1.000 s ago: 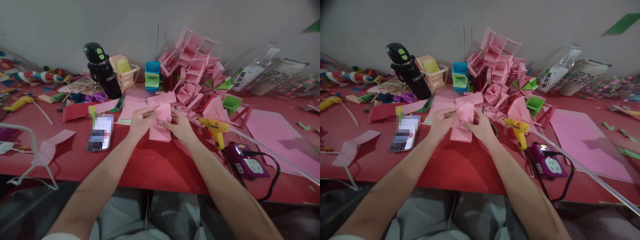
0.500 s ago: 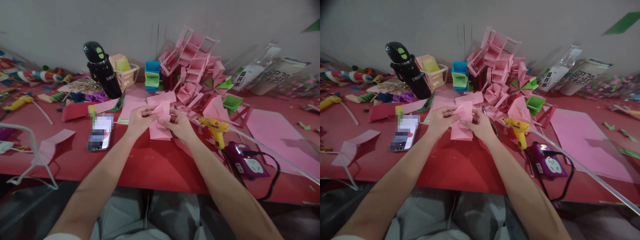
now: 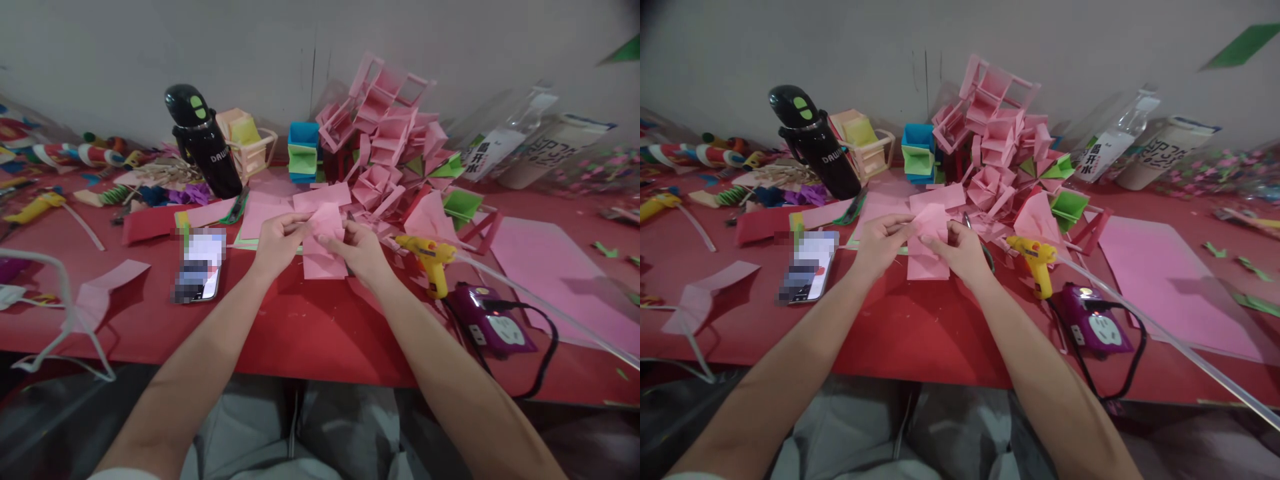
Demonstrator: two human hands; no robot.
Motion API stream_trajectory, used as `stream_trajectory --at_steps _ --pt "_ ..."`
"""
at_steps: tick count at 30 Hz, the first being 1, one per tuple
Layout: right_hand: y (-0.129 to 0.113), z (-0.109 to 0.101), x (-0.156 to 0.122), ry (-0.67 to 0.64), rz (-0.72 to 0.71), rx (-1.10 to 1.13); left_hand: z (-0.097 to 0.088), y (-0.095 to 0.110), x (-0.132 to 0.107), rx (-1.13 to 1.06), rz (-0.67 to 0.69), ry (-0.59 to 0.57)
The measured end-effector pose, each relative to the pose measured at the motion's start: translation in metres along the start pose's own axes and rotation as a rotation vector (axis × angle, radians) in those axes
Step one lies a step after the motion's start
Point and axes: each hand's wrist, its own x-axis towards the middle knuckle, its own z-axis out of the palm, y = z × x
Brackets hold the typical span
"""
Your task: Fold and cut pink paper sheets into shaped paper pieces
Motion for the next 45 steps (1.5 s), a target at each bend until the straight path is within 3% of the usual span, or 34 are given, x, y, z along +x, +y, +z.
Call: stream_trajectory --at_steps 6,14,26,32,39,45 --pt "-0.002 0.003 0.001 0.089 0.022 0.072 -0.003 0.006 -0.002 0.125 0.086 0.141" --pt "0.000 -0.003 0.004 0.114 0.077 0.023 -0.010 0.006 0.003 0.141 0.126 0.163" --pt "-0.008 -0.012 0.001 -0.080 0.098 0.195 -0.022 0.002 0.008 0.074 0.106 0.185" --pt "-0.009 -0.007 -0.001 -0.046 -0.012 -0.116 -0.015 0.005 0.004 0.098 0.113 0.126" --pt "-0.006 -0.009 0.000 -0.050 -0.156 -0.313 -0.015 0.007 0.006 -0.011 0.081 0.065" --pt "-0.010 -0.012 -0.002 0.011 -0.270 -0.475 -0.018 0.008 0.005 0.173 0.277 0.022"
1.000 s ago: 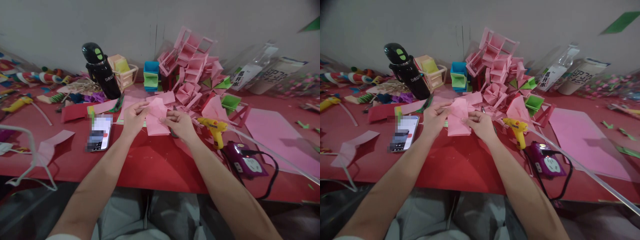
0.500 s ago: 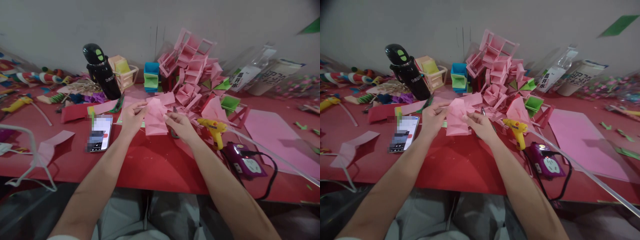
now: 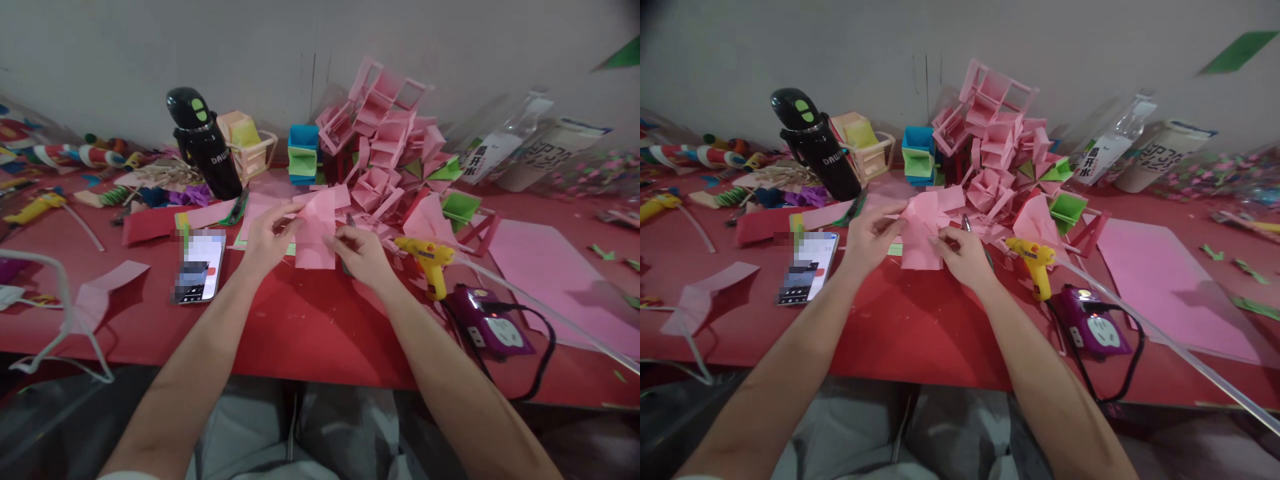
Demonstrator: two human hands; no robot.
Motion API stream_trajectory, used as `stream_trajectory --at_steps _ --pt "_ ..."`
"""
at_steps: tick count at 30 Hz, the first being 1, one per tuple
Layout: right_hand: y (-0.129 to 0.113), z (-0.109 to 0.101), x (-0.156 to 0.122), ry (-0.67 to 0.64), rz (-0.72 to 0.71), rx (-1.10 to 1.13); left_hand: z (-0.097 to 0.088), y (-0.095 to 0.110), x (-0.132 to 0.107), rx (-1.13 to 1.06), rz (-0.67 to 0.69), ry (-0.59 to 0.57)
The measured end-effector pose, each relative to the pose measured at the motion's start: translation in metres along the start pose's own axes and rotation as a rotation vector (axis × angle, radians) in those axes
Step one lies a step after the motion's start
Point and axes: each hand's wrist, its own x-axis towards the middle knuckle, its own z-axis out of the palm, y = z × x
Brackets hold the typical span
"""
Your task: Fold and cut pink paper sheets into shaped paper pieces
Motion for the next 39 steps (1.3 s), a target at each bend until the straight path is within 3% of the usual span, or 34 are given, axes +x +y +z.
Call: stream_trajectory --at_steps 5,8,16,19,24,27,31,35,39 --pt "0.007 -0.007 0.002 0.239 -0.177 -0.188 -0.005 0.001 -0.001 0.123 0.135 -0.100" --pt "0.009 -0.012 0.001 0.309 -0.187 -0.238 -0.007 0.003 -0.001 0.110 0.139 -0.134" --pt "-0.003 -0.012 -0.004 0.272 -0.108 -0.132 0.004 0.001 -0.002 -0.335 -0.243 -0.150" --pt "-0.007 -0.009 -0.004 0.253 -0.036 0.037 0.010 -0.001 -0.002 -0.386 -0.389 -0.085" --pt "0.000 -0.005 0.000 0.122 -0.022 0.240 0.010 0.006 -0.004 -0.383 -0.522 -0.190" --pt "0.007 -0.001 0.003 0.043 0.031 0.380 0.009 0.009 -0.005 -0.334 -0.459 -0.171" --pt "0.009 0.003 0.003 -0.001 0.164 0.573 0.011 0.006 -0.004 -0.283 -0.312 -0.058" --pt "0.008 0.005 0.001 -0.006 0.235 0.457 0.013 0.000 -0.002 -0.242 -0.245 0.055" --pt "0.011 0.007 0.003 0.007 0.247 0.473 0.019 0.000 -0.005 -0.259 -0.224 0.083"
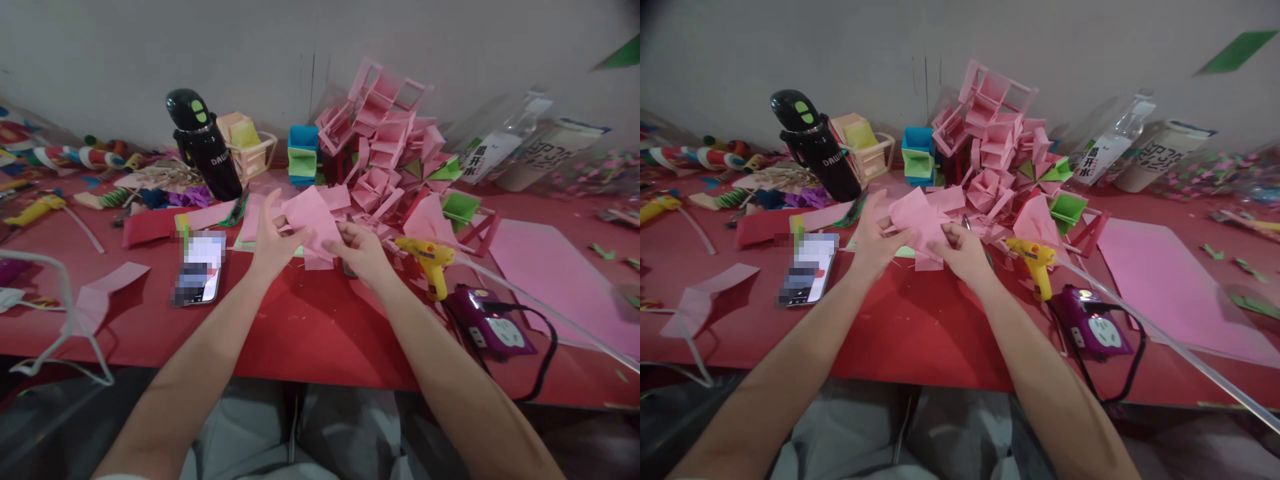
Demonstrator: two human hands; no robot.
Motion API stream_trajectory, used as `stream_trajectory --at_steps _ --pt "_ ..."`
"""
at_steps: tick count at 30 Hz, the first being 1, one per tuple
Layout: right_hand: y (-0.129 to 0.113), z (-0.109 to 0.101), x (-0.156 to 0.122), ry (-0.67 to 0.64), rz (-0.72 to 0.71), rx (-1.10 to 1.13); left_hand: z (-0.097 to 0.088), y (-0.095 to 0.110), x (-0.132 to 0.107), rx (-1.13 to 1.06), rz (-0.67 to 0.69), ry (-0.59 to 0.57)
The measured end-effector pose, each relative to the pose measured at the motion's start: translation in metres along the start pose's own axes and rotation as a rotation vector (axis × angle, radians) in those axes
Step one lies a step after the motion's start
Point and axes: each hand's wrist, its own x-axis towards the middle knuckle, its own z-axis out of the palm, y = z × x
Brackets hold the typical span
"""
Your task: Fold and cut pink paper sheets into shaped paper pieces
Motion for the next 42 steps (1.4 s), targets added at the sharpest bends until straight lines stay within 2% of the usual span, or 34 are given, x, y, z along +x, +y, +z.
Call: stream_trajectory --at_steps 4,7,9,11,14,19,21,24,27,31,33,38,42 --pt "-0.001 -0.001 0.003 0.120 0.026 0.196 0.008 -0.002 -0.005 -0.138 -0.109 -0.025" --pt "-0.008 0.000 0.003 0.142 0.087 0.312 0.009 0.002 -0.007 -0.237 -0.211 -0.041" --pt "-0.012 0.000 0.002 0.145 0.113 0.345 0.006 0.009 -0.005 -0.278 -0.278 -0.095" --pt "-0.016 -0.002 0.001 0.136 0.123 0.347 0.000 0.018 -0.002 -0.347 -0.359 -0.206" --pt "-0.020 -0.008 -0.001 0.060 0.165 0.291 -0.012 0.028 0.003 -0.445 -0.489 -0.295" --pt "-0.023 -0.021 -0.007 -0.169 0.230 0.068 -0.019 0.024 0.004 -0.292 -0.499 -0.484" --pt "-0.024 -0.025 -0.008 -0.252 0.190 -0.064 -0.018 0.019 0.002 -0.157 -0.465 -0.555" --pt "-0.025 -0.026 -0.007 -0.315 0.052 -0.238 -0.016 0.013 0.000 0.009 -0.451 -0.641" --pt "-0.023 -0.021 -0.004 -0.248 -0.062 -0.219 -0.013 0.009 -0.002 0.061 -0.455 -0.588" --pt "-0.014 -0.013 -0.001 -0.105 0.018 -0.021 -0.009 0.006 -0.001 0.029 -0.320 -0.353" --pt "-0.010 -0.011 0.000 -0.053 0.050 0.005 -0.007 0.004 0.000 -0.011 -0.284 -0.285" --pt "-0.007 -0.010 0.001 -0.009 0.071 -0.017 -0.004 0.002 -0.001 -0.014 -0.321 -0.241" --pt "-0.009 -0.011 0.000 -0.018 -0.033 -0.082 -0.003 0.003 -0.002 0.016 -0.305 -0.237"
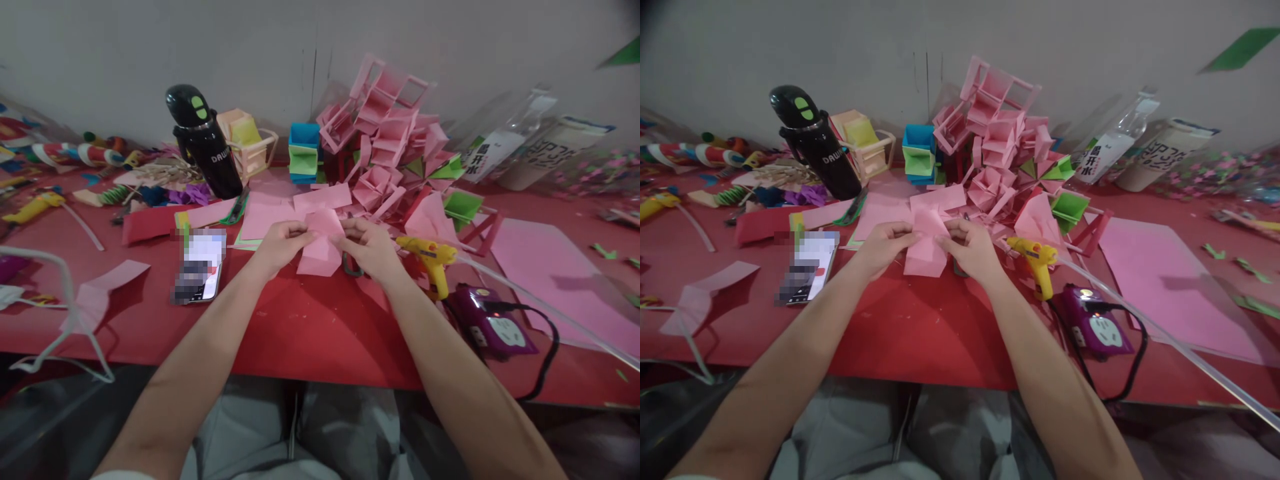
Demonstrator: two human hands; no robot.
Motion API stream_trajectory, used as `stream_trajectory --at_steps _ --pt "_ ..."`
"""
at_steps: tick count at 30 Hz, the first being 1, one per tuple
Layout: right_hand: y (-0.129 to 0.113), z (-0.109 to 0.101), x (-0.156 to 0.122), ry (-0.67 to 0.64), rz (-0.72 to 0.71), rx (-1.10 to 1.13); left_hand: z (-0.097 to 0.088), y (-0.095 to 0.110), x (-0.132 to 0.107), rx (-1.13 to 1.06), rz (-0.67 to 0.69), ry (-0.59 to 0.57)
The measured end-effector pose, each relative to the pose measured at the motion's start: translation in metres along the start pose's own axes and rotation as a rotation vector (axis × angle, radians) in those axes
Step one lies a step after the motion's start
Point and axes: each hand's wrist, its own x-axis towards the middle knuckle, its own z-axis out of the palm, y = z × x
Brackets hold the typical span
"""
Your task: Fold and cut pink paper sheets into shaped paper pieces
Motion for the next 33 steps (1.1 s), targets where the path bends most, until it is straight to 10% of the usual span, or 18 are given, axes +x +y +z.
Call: stream_trajectory --at_steps 17,33 --pt "-0.008 0.003 -0.006 -0.020 -0.295 -0.271 -0.006 0.006 0.002 -0.322 -0.094 -0.133" --pt "-0.006 0.009 -0.006 -0.025 -0.161 -0.210 0.001 0.010 -0.009 0.193 0.209 -0.158"
